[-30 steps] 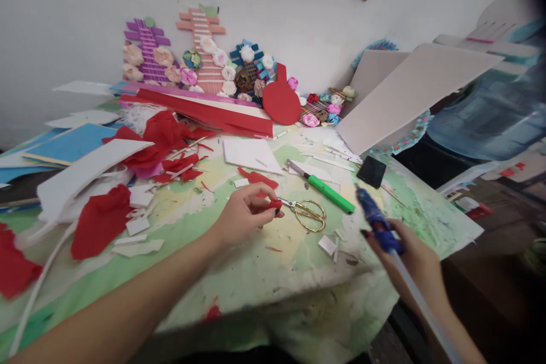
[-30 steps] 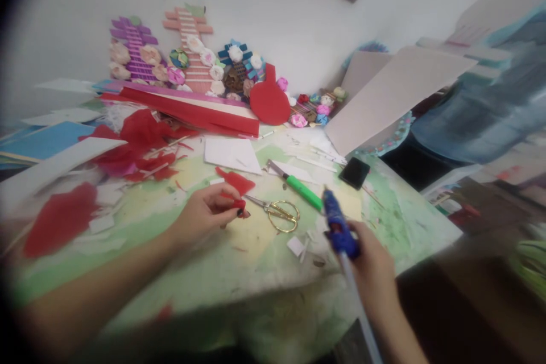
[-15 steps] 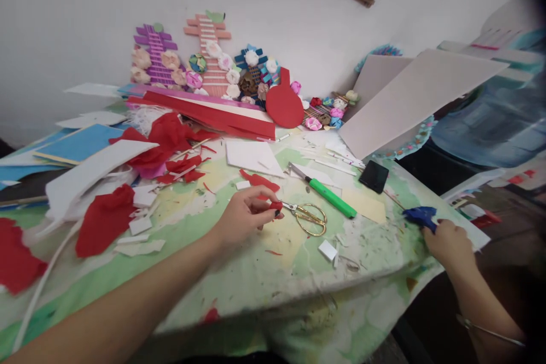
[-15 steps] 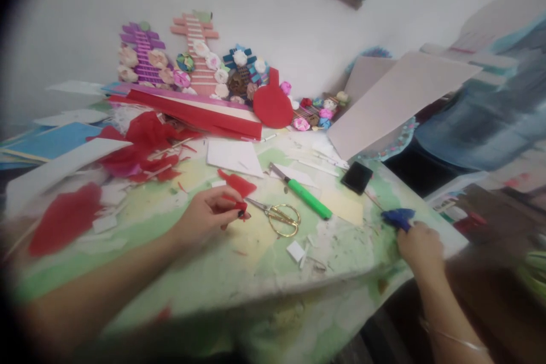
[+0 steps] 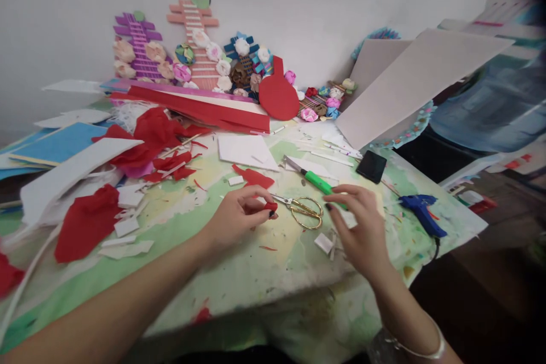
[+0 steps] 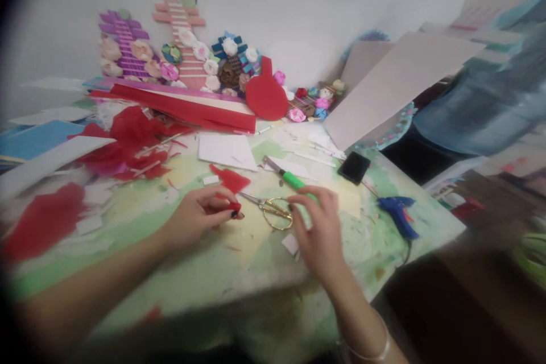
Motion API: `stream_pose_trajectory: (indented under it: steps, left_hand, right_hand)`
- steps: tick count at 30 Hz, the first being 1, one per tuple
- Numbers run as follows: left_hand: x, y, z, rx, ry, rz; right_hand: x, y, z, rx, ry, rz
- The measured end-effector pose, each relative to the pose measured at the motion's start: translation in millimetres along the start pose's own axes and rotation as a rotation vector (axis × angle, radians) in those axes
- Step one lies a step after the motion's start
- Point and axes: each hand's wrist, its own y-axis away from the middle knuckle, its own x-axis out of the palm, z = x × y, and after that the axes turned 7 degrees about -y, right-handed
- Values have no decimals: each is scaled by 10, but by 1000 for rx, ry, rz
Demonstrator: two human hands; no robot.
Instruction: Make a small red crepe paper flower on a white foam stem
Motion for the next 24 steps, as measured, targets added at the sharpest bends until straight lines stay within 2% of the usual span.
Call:
stream_pose_trajectory:
  steps: [2,5,10,18,24]
  left_hand:
    - [-6,3,9,26,-21,29]
    - [-15,2,14,61,-51,53]
    - [-18,-12,25,96,-115,59]
    - [9,4,18,109,-130,108]
    - [4,2,3,118,-138,87]
  right_hand:
    - [171,-101,294,-70,-88,44]
    - [325,-186,502,-130,-85,85]
    - [378,-193,497,-167,3,121]
    - [387,-168,485,-202,16,186]
    - [390,-185,528,-216,52,212]
